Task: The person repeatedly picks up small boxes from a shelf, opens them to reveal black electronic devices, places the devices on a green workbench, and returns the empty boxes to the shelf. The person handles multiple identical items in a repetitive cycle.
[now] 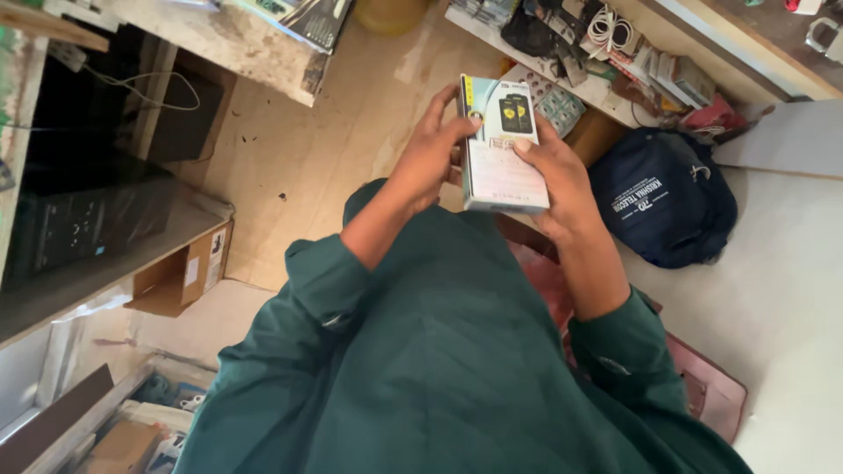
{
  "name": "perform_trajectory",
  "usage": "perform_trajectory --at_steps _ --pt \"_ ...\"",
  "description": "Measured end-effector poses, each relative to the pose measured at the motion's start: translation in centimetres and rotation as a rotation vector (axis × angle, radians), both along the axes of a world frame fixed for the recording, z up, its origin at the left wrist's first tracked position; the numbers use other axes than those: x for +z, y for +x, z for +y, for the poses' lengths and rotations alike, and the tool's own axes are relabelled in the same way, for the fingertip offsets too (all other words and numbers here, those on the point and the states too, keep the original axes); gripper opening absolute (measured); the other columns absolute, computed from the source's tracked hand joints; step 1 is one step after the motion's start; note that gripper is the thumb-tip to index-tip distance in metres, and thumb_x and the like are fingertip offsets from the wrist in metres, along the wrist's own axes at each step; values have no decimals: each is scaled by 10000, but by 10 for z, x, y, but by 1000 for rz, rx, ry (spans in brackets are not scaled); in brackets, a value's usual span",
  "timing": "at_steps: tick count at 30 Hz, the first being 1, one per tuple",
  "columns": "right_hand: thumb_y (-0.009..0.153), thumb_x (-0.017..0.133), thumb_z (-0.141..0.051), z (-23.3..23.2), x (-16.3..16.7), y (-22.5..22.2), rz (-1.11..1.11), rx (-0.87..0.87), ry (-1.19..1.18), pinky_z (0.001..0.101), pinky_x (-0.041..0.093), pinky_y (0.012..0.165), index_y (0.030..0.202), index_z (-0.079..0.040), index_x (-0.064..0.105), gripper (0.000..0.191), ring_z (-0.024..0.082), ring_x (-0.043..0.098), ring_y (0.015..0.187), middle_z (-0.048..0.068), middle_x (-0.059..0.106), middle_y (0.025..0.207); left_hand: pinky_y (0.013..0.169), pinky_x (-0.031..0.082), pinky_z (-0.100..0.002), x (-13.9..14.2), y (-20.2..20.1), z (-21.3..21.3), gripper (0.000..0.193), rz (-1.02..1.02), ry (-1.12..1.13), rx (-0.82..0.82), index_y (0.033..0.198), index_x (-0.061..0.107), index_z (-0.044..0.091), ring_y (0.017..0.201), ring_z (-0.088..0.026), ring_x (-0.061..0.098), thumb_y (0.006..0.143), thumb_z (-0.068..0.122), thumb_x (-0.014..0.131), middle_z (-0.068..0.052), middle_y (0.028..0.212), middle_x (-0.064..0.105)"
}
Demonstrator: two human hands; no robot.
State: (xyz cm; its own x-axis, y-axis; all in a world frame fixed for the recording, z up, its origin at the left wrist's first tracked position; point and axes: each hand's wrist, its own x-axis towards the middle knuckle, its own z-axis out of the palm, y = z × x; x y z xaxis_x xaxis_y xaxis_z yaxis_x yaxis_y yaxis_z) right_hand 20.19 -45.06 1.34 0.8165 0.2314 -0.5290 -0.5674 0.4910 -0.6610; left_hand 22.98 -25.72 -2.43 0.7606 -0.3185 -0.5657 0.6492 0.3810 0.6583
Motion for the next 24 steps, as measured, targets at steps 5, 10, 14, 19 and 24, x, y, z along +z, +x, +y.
perform_trajectory --at_steps 5,10,14,19,24 --pt "957 621 -58 -10 -20 23 -5 -16 62 351 572 991 1537 -9 411 619 232 692 1141 152 640 1324 513 540 -306 -25 27 -14 720 12 13 51 1562 307 133 705 -141 658 920 221 622 -79 991 666" --pt "916 686 6 -25 -49 29 -33 10 -203 332 568 957 1458 -5 476 581 196 673 1132 110 662 1271 658 619 -327 -26 37 -10 780 -394 220 90 1508 231 127 880 -195 739 876 66 683 -134 1071 722" --pt "918 719 82 -28 -99 34 -326 6 -551 309 559 1002 1316 26 581 426 163 661 1134 105 670 1242 949 605 -348 -42 34 -7 639 -982 505 -16 1430 426 121 1145 -265 722 904 -17 761 -124 1260 697" --pt "922 665 151 -42 -180 62 -528 -4 -681 302 574 1001 1175 30 621 284 170 691 1118 120 704 1217 1044 588 -361 -106 60 -16 538 -1170 545 -104 1324 556 119 1244 -294 680 858 -104 708 -73 1305 685" --pt "938 661 134 -44 -274 105 -591 -3 -760 326 564 1033 1197 23 653 281 210 698 1154 141 712 1229 1069 578 -378 -185 92 -19 527 -1150 557 -99 1293 571 113 1271 -300 666 846 -128 713 -78 1314 675"
